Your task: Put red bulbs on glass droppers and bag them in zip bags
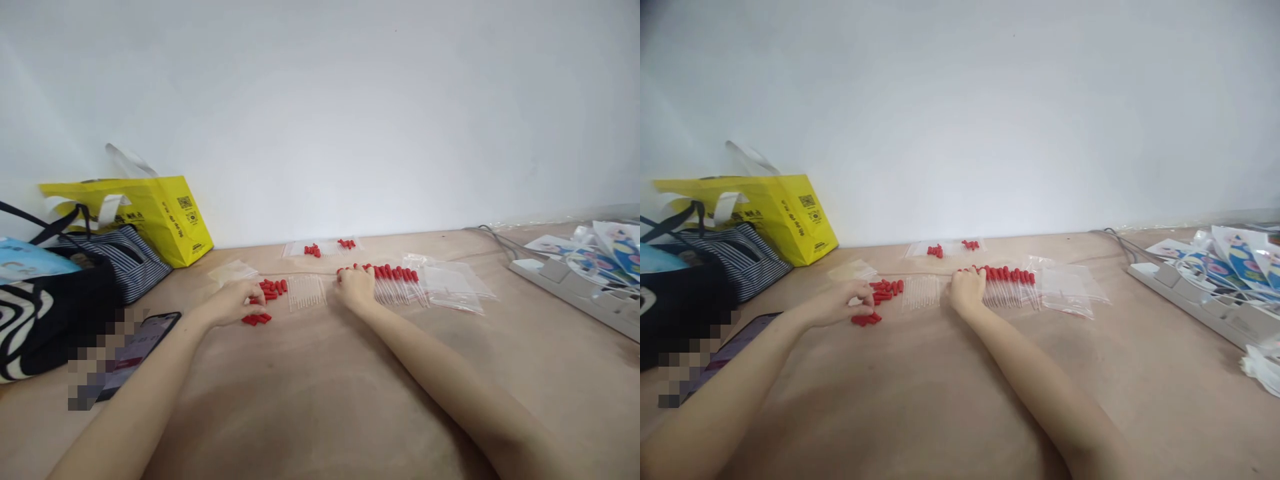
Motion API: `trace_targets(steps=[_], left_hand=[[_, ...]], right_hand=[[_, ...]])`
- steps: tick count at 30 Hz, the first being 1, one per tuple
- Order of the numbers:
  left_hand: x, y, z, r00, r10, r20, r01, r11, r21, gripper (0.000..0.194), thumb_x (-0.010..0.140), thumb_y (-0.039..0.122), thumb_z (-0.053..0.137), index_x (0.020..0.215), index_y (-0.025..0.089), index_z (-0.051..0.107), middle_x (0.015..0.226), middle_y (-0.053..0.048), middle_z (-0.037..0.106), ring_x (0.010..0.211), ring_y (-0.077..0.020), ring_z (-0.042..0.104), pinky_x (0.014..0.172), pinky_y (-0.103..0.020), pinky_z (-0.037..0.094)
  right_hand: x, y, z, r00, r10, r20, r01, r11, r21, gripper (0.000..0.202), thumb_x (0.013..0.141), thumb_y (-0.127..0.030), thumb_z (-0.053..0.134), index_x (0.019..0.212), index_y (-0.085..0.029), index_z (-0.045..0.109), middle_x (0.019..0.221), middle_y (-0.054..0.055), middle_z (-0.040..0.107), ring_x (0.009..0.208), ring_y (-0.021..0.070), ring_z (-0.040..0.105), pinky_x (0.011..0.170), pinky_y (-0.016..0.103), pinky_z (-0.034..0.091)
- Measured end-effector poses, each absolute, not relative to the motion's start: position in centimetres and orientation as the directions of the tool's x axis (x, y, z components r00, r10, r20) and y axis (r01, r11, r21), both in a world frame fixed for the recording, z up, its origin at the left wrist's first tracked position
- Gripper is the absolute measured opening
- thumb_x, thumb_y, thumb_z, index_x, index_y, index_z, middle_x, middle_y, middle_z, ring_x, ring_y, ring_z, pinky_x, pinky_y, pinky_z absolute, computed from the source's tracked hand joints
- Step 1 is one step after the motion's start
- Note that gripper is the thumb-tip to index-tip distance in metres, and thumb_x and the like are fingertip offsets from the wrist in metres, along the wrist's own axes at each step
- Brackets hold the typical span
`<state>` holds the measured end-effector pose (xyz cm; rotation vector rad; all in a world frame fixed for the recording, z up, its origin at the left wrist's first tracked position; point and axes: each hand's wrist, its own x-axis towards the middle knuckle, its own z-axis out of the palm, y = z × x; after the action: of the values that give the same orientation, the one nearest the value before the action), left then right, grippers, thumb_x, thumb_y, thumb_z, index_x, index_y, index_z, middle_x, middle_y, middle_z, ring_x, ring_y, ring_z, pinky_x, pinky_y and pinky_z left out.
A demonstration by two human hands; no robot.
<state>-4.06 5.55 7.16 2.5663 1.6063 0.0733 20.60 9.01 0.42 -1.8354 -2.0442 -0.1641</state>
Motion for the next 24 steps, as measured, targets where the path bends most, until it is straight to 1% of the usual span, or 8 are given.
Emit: trace_targets(steps=[2, 4, 7, 12, 14, 17, 21, 24], left_hand=[[-4.5, 5.5, 7.1, 0.418, 0.902, -0.106, 0.904, -0.401, 0.152, 0.016, 0.061, 0.033, 0.061, 0.072, 0.021, 0.062, 0.082, -0.001, 0.059, 0.076, -0.0187, 0.053, 0.065, -0.025, 0.038], [-4.7, 5.5, 6.8, 0.389, 0.909, -0.147, 0.917, -0.367, 0.156, 0.024, 0.054, 0.030, 0.065, 0.076, 0.022, 0.062, 0.083, 0.000, 0.058, 0.077, -0.0192, 0.053, 0.064, -0.024, 0.039], [-4.5, 5.8, 6.0, 0.368, 0.916, -0.161, 0.926, -0.346, 0.153, 0.024, 0.054, 0.026, 0.062, 0.078, 0.021, 0.062, 0.081, 0.000, 0.058, 0.074, -0.0183, 0.052, 0.060, -0.023, 0.038], [-4.1, 6.3, 5.1, 0.427, 0.893, -0.142, 0.902, -0.411, 0.132, 0.018, 0.062, 0.024, 0.053, 0.077, 0.020, 0.062, 0.081, -0.003, 0.057, 0.073, -0.0183, 0.053, 0.062, -0.025, 0.038], [-3.9, 6.3, 4.9, 0.433, 0.894, -0.114, 0.900, -0.421, 0.116, 0.015, 0.062, 0.023, 0.053, 0.074, 0.020, 0.061, 0.082, -0.004, 0.056, 0.074, -0.0188, 0.052, 0.063, -0.025, 0.037], [-3.7, 6.2, 4.9, 0.399, 0.914, -0.072, 0.912, -0.387, 0.133, 0.012, 0.059, 0.021, 0.054, 0.071, 0.018, 0.054, 0.079, -0.002, 0.056, 0.070, -0.0176, 0.051, 0.058, -0.024, 0.035], [-3.7, 6.2, 4.7, 0.367, 0.929, -0.055, 0.922, -0.355, 0.154, 0.011, 0.059, 0.021, 0.055, 0.068, 0.018, 0.049, 0.069, 0.001, 0.054, 0.063, -0.0158, 0.049, 0.052, -0.022, 0.031], [-4.0, 6.5, 4.3, 0.379, 0.925, -0.030, 0.914, -0.369, 0.171, 0.012, 0.060, 0.020, 0.054, 0.071, 0.018, 0.050, 0.071, 0.001, 0.053, 0.064, -0.0151, 0.049, 0.053, -0.022, 0.033]], right_hand=[[19.1, 9.2, 0.5, -0.050, 0.960, 0.275, 0.974, 0.107, -0.197, 0.025, 0.075, -0.031, 0.044, 0.078, -0.016, 0.065, 0.086, 0.014, 0.064, 0.091, 0.0244, 0.050, 0.079, 0.039, 0.021], [17.9, 9.5, 0.6, -0.035, 0.974, 0.225, 0.974, 0.084, -0.212, 0.027, 0.075, -0.034, 0.045, 0.079, -0.015, 0.065, 0.088, 0.015, 0.063, 0.091, 0.0248, 0.051, 0.080, 0.039, 0.021], [16.9, 10.0, 0.6, -0.022, 0.983, 0.184, 0.972, 0.064, -0.225, 0.029, 0.074, -0.035, 0.047, 0.081, -0.014, 0.065, 0.087, 0.015, 0.064, 0.089, 0.0248, 0.053, 0.081, 0.040, 0.022], [16.3, 10.6, 0.8, -0.003, 0.994, 0.107, 0.970, 0.029, -0.242, 0.027, 0.072, -0.031, 0.048, 0.085, -0.015, 0.065, 0.090, 0.015, 0.064, 0.089, 0.0248, 0.055, 0.081, 0.040, 0.024], [16.1, 10.8, 0.9, 0.003, 0.997, 0.079, 0.968, 0.017, -0.250, 0.025, 0.069, -0.029, 0.051, 0.086, -0.015, 0.065, 0.090, 0.014, 0.064, 0.089, 0.0250, 0.055, 0.080, 0.040, 0.025], [16.0, 11.0, 0.9, 0.012, 0.998, 0.054, 0.965, 0.003, -0.264, 0.023, 0.068, -0.026, 0.053, 0.085, -0.015, 0.064, 0.087, 0.013, 0.064, 0.086, 0.0245, 0.057, 0.079, 0.039, 0.026], [16.2, 10.8, 1.0, 0.018, 0.997, 0.072, 0.958, 0.003, -0.286, 0.025, 0.074, -0.030, 0.048, 0.084, -0.015, 0.064, 0.087, 0.014, 0.064, 0.084, 0.0242, 0.057, 0.079, 0.040, 0.026], [16.7, 10.4, 1.2, 0.014, 0.994, 0.111, 0.954, 0.020, -0.298, 0.028, 0.076, -0.034, 0.045, 0.085, -0.014, 0.063, 0.088, 0.014, 0.064, 0.086, 0.0244, 0.056, 0.080, 0.040, 0.025]])
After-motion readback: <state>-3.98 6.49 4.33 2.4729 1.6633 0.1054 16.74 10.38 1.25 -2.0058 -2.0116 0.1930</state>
